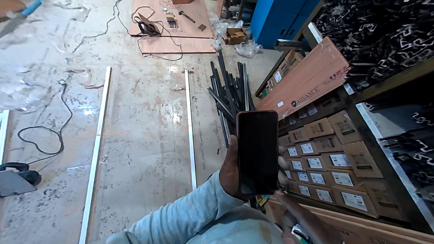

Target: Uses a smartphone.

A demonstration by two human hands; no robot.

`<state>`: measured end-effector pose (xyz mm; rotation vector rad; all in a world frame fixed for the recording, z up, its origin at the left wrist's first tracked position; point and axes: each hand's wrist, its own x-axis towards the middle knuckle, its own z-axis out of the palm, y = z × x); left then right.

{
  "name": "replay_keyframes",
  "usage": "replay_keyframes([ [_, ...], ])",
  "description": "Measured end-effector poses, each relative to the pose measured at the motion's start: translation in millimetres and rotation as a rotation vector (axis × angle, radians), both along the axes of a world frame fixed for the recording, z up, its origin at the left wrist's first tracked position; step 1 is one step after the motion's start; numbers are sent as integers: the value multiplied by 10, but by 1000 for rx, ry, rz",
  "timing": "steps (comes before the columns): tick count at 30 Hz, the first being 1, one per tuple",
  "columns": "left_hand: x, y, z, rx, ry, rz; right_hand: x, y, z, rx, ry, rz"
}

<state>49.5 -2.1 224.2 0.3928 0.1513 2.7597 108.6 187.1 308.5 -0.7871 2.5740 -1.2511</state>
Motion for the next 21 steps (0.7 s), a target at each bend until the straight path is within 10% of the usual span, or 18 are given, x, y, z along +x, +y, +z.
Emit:
replay_keyframes([
  [21, 66, 12, 16, -160, -64, 245, 20, -52, 13, 60, -53, 2],
])
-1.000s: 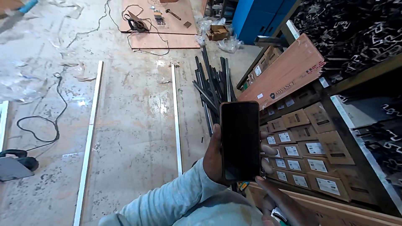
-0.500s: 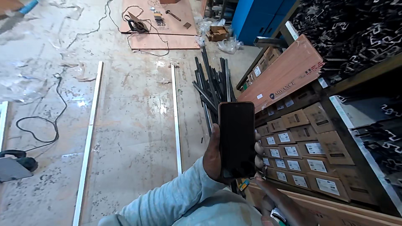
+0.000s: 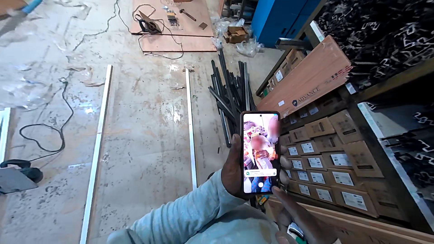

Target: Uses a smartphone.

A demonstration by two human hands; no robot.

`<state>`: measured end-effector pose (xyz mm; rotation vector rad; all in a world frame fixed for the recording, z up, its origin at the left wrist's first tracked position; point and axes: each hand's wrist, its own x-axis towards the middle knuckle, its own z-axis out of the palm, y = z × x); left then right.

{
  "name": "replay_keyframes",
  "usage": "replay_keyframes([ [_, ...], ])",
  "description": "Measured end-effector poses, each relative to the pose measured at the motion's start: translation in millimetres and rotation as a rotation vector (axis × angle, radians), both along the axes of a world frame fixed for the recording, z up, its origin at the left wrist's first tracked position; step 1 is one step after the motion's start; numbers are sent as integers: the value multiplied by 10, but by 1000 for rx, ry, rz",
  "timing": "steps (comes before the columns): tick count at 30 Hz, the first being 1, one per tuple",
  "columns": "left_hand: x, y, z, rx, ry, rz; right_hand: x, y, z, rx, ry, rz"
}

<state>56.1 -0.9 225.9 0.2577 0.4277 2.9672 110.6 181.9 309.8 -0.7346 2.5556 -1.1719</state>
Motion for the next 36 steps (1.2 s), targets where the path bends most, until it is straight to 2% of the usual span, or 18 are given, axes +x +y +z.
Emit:
replay_keyframes([
  [12, 23, 32, 24, -55, -39, 13, -29, -99, 54, 83, -78, 9],
  [23, 16, 23, 59, -18, -33, 41, -9, -20, -59, -62, -89, -38],
  [36, 20, -5, 28, -58, -23, 31, -12, -13, -58, -56, -80, -21],
])
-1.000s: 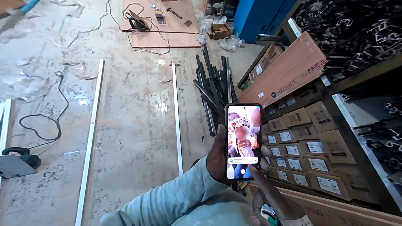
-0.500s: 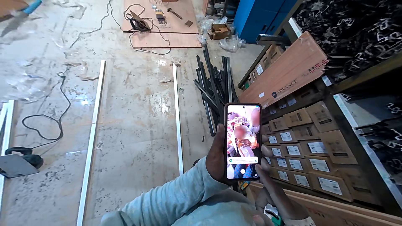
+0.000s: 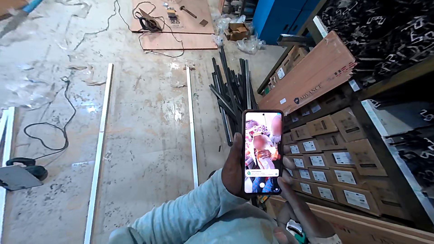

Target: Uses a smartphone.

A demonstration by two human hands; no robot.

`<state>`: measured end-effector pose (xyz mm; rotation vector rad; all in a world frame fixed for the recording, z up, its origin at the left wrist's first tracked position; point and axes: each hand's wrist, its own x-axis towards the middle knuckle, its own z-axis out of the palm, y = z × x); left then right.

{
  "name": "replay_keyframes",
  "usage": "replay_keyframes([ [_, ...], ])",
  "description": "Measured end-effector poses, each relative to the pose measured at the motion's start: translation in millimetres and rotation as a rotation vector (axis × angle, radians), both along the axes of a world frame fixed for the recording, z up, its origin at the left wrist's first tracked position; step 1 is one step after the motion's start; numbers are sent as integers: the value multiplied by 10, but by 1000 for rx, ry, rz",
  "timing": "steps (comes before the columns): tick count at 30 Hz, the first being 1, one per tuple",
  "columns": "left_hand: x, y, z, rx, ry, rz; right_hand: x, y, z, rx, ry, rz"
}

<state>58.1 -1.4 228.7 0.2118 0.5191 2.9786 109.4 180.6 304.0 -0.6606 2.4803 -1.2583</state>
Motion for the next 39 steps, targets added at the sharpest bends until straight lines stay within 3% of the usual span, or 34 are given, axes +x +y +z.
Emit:
replay_keyframes([
  [15, 64, -77, 38, 17, 11, -21, 9, 1, 29, -51, 64, 38],
  [23, 133, -148, 221, 9, 6, -17, 24, 66, -15, -69, 170, 59],
  [39, 139, -154, 207, 52, 55, -31, 12, 81, -43, -88, 162, 58],
])
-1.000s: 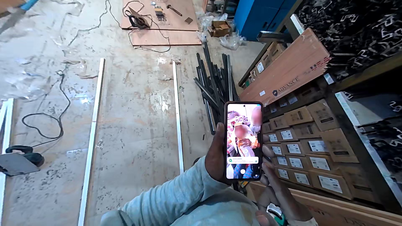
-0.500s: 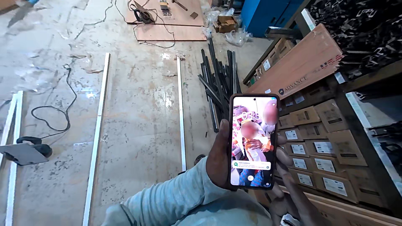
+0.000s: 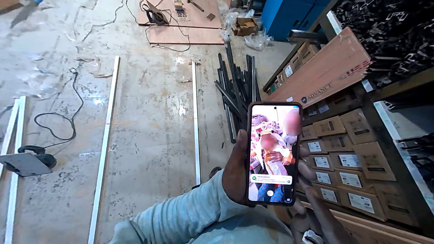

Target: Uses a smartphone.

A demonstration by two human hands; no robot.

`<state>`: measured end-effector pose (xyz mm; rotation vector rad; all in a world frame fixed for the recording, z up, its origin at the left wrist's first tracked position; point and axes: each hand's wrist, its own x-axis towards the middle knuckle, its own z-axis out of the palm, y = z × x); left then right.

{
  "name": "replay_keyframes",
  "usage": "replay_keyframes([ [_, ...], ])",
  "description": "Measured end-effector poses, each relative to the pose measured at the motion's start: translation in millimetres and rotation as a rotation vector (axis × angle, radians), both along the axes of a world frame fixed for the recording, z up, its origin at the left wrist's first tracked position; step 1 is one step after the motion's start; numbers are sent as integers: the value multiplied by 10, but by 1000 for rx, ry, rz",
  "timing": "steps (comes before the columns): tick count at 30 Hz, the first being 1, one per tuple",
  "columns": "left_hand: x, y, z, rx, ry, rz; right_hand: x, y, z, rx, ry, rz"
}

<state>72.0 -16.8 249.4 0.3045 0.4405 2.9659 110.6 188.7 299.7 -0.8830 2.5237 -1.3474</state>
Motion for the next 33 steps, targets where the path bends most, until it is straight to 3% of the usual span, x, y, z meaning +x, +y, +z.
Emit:
replay_keyframes([
  [33, 52, -19, -18, -34, -28, 4, 51, -34, -2, -8, -21, -14],
])
